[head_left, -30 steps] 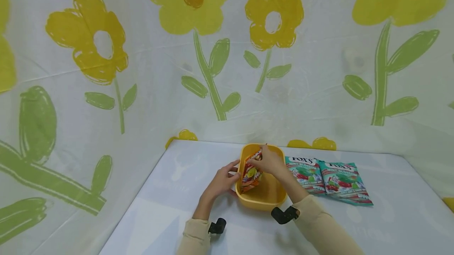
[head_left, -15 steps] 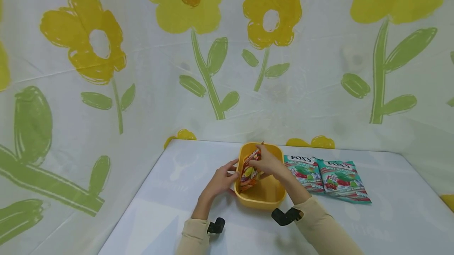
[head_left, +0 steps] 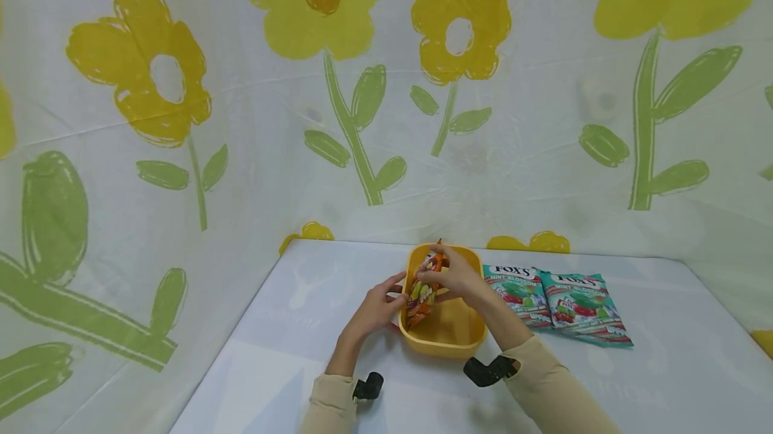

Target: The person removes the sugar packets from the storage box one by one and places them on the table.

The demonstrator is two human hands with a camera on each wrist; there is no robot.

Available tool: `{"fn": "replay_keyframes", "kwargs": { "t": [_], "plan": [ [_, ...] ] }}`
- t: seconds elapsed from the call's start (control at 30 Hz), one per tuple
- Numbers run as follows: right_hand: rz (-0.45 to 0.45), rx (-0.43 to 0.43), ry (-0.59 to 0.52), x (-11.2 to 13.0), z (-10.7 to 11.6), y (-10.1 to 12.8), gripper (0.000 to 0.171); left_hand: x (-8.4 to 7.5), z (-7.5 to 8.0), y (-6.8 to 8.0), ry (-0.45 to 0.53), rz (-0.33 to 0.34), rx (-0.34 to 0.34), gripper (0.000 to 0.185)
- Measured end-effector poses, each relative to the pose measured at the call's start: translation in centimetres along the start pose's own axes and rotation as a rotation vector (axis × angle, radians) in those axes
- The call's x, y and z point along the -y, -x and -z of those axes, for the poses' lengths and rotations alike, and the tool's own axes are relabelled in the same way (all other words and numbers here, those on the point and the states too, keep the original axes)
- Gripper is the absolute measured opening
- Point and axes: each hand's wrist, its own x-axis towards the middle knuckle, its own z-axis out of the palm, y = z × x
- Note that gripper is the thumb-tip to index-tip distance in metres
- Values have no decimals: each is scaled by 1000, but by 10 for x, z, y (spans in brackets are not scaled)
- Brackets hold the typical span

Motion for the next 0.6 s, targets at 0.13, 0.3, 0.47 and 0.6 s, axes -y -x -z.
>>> {"fn": "replay_keyframes", "kwargs": {
  "t": [0.13, 0.3, 0.47, 0.6],
  "plan": [
    [9, 2, -41, -6, 3, -2, 75, 0, 0, 1, -1, 5, -6, 57],
    [3, 36, -102, -9, 10, 0, 74, 0, 0, 0, -12, -7, -10, 57],
    [7, 69, -151, -10, 15, 4, 74, 0, -1, 0, -27, -2, -8, 57],
    [9, 79, -175, -13, 17, 3, 74, 0, 0, 0, -37, 5, -11, 58]
  ]
}}
